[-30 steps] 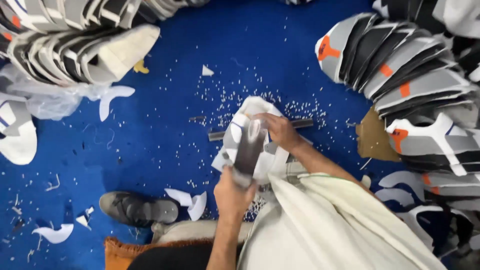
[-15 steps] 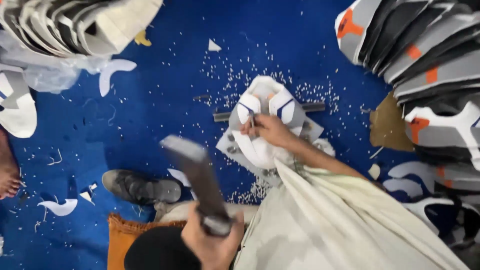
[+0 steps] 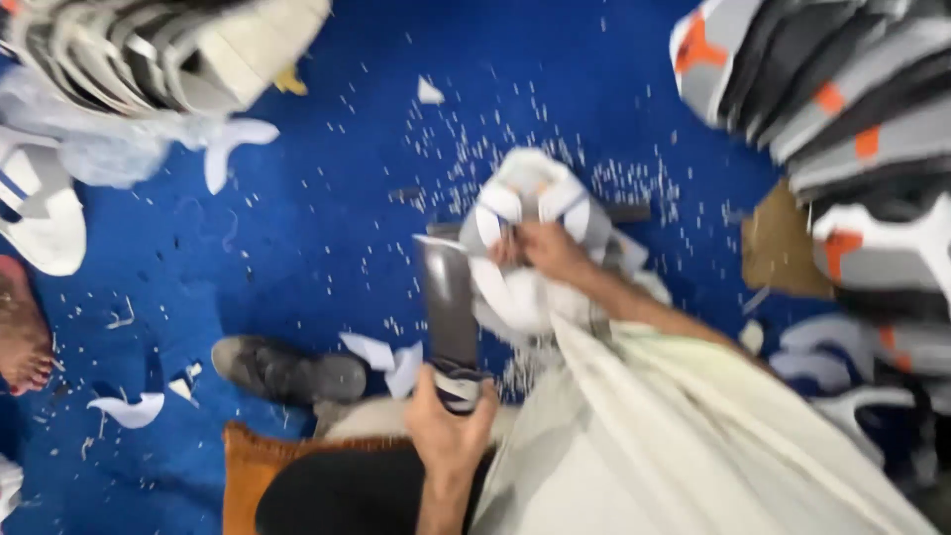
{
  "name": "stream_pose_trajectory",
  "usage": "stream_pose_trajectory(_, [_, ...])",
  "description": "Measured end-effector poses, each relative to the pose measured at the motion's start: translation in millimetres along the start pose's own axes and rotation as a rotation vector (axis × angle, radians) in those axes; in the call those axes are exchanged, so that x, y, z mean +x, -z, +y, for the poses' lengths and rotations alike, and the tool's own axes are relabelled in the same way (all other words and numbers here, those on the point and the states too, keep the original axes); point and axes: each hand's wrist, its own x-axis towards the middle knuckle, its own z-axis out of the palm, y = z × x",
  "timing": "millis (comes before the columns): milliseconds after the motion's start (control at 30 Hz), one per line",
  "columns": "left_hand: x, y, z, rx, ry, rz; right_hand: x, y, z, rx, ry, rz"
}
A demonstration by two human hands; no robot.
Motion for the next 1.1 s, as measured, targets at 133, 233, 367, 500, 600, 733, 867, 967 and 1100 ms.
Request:
stream_pose_trajectory(133, [-8.3, 21.2, 15.5, -0.19, -0.404, 0.325, 10.9, 9.2, -41.4, 0.413, -0.148, 0.082])
stream_pose_trajectory(233, [8.1, -2.4, -8.4, -0.077, -0.518, 0.324, 6.4, 20.8, -90.8, 0.208, -0.033, 0.082])
stream_pose_trajectory(367, [13.2, -24.1, -29.6, 0.267, -0.138, 0.041, -6.1, 12.2, -98.8, -0.2, 0.15, 0.102])
stream_pose_trajectory(500, [-14.9, 21.0, 27.5, -0.057, -0.179, 0.087, 20.7, 17.3, -48.7, 0.24, -0.116, 0.194])
stream_pose_trajectory(600, [-11.5, 31.6, 45.2, -0.097, -0.2, 0.221, 29.4, 22.4, -45.3, 0.501, -0.155, 0.154])
stream_pose_trajectory(733, [3.7, -21.2, -34.9, -0.569, -0.2, 0.158, 15.1, 26.5, -96.8, 0.134, 0.055, 0.106])
stream_pose_trajectory(867, [23.5, -19.9, -11.2, 0.137, -0.155, 0.054, 12.6, 25.4, -74.1, -0.232, 0.171, 0.115])
stream_pose_trajectory(967, [6.0, 12.5, 39.0, -0.106, -0.262, 0.139, 32.6, 26.1, -57.1, 0.166, 0.02, 0.162])
stream_pose_trajectory(1100, [13.7, 3.4, 21.4, -0.118, -0.432, 0.317, 19.4, 19.3, -53.7, 0.28, -0.054, 0.209])
